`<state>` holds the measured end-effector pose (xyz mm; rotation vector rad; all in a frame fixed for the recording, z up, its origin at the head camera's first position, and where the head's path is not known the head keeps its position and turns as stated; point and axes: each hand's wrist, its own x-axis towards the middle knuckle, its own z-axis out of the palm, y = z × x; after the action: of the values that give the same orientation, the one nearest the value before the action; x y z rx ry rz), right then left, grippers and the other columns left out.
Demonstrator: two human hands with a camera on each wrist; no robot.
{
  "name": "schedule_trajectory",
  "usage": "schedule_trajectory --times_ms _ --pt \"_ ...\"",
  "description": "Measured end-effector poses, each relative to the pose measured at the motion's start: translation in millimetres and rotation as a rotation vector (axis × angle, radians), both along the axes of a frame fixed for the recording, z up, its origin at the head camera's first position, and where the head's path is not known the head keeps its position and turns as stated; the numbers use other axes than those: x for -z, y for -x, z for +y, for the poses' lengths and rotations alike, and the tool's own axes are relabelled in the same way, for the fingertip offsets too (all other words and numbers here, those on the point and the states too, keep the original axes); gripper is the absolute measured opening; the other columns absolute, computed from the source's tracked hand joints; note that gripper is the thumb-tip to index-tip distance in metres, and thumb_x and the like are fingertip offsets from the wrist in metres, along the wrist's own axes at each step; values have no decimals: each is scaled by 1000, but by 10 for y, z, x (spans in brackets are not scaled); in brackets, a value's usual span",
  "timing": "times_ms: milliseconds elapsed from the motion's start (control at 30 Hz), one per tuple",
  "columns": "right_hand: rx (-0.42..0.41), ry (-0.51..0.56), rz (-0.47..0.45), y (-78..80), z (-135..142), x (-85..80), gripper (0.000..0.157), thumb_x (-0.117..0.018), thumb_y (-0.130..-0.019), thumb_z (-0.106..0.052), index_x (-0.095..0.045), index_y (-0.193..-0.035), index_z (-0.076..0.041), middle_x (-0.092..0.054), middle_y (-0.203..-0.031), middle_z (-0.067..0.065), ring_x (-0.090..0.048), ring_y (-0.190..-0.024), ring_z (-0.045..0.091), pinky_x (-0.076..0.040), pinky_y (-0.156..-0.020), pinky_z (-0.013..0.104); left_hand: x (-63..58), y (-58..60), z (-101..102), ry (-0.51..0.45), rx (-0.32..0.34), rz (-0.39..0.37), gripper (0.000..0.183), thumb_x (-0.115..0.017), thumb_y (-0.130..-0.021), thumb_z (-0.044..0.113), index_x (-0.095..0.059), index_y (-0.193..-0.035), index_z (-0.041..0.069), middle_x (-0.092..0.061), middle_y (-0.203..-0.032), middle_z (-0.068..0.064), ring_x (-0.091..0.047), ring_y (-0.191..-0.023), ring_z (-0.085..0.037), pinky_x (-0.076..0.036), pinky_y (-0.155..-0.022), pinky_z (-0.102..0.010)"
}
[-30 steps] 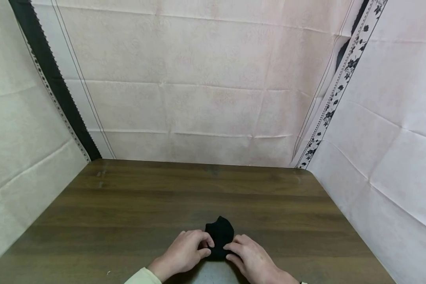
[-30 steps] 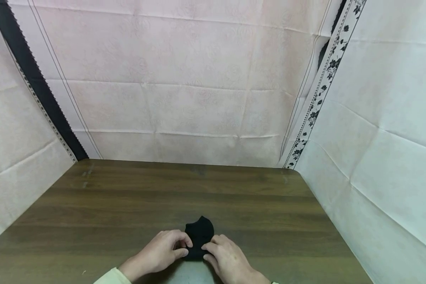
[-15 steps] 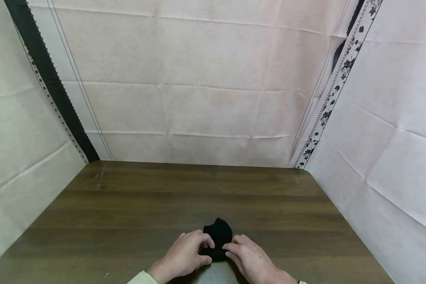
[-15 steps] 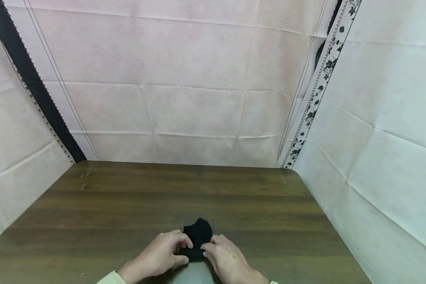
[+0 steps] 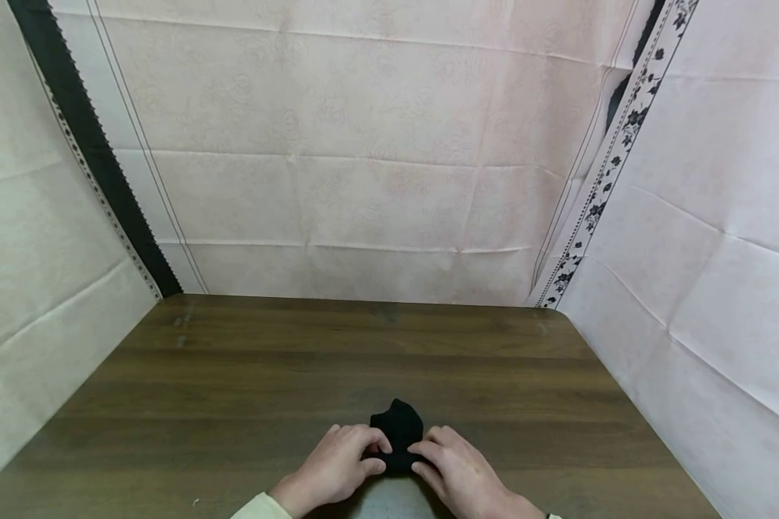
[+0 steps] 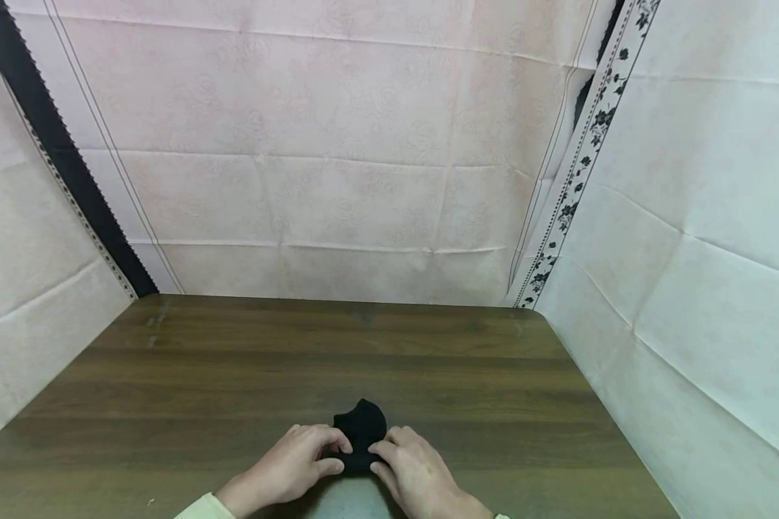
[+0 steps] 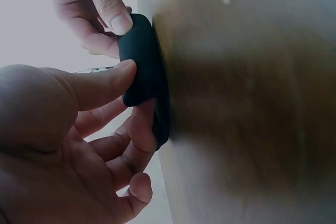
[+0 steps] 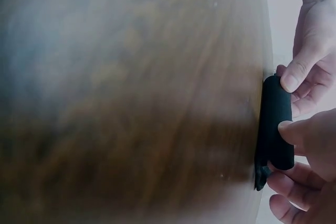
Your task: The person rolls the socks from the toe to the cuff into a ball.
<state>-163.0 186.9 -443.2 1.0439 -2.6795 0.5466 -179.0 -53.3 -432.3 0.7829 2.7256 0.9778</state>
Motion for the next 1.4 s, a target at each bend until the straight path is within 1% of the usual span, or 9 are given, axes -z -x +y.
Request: schedule_trajectory --times_ms 233,367,467,600,700,800,900,1167,1400 --pt "7 4 31 3 3 10 21 -74 -93 -25 -72 -112 -16 -59 -100 -7 -52 -87 6 -49 -73 26 -5 12 1 17 -3 11 8 -75 -91 20 -73 -99 21 -64 -90 16 -55 -80 -2 -41 -81 -39" --pt "16 -3 20 3 0 6 23 -76 -91 -26 -72 -112 -16 -59 -100 -7 -52 -87 6 -49 -74 26 -5 20 0 21 -1 26 7 -74 -92 20 -74 -98 21 -66 -92 15 -58 -84 -3 -41 -83 -40" --pt "16 -8 2 4 -1 5 24 -76 -91 -27 -72 -113 -16 -59 -100 -8 -52 -88 6 -49 -74 27 -7 25 -2 26 -1 20 6 -74 -92 20 -75 -98 21 -68 -94 14 -60 -87 -5 -41 -84 -40" --pt "1 -1 -10 7 1 15 22 -75 -92 -25 -72 -112 -16 -58 -98 -8 -51 -86 5 -48 -71 25 -10 21 1 34 -3 17 7 -73 -93 20 -75 -99 21 -69 -96 13 -62 -91 -6 -41 -85 -41" --pt "-18 7 21 6 4 27 19 -74 -93 -21 -73 -111 -16 -58 -96 -9 -50 -84 4 -47 -70 22 -12 8 4 37 -8 23 7 -74 -92 21 -76 -99 21 -68 -97 13 -62 -93 -7 -42 -87 -43" --pt "-24 11 54 2 5 36 16 -73 -93 -18 -75 -109 -15 -57 -93 -10 -50 -82 4 -46 -69 21 -15 -10 5 30 -15 34 9 -75 -91 22 -76 -99 20 -65 -94 14 -60 -90 -7 -42 -89 -45" --pt "-19 10 50 3 2 37 14 -72 -95 -18 -75 -108 -16 -56 -92 -11 -49 -82 3 -46 -69 21 -19 -24 5 13 -20 45 10 -77 -89 23 -75 -99 21 -60 -90 15 -58 -86 -5 -42 -90 -47" --pt "-10 7 15 13 -8 27 13 -67 -98 -18 -75 -108 -16 -55 -91 -12 -49 -81 3 -46 -68 20 -27 -37 4 -1 -27 72 18 -83 -83 23 -74 -98 22 -57 -89 15 -55 -83 -5 -43 -87 -45" --pt "-7 -1 30 4 -20 37 12 -66 -99 -18 -75 -107 -14 -53 -89 -12 -47 -79 3 -44 -67 20 -4 -42 1 0 -23 126 15 -83 -81 23 -74 -93 21 -60 -87 17 -56 -82 -3 -40 -79 -38"
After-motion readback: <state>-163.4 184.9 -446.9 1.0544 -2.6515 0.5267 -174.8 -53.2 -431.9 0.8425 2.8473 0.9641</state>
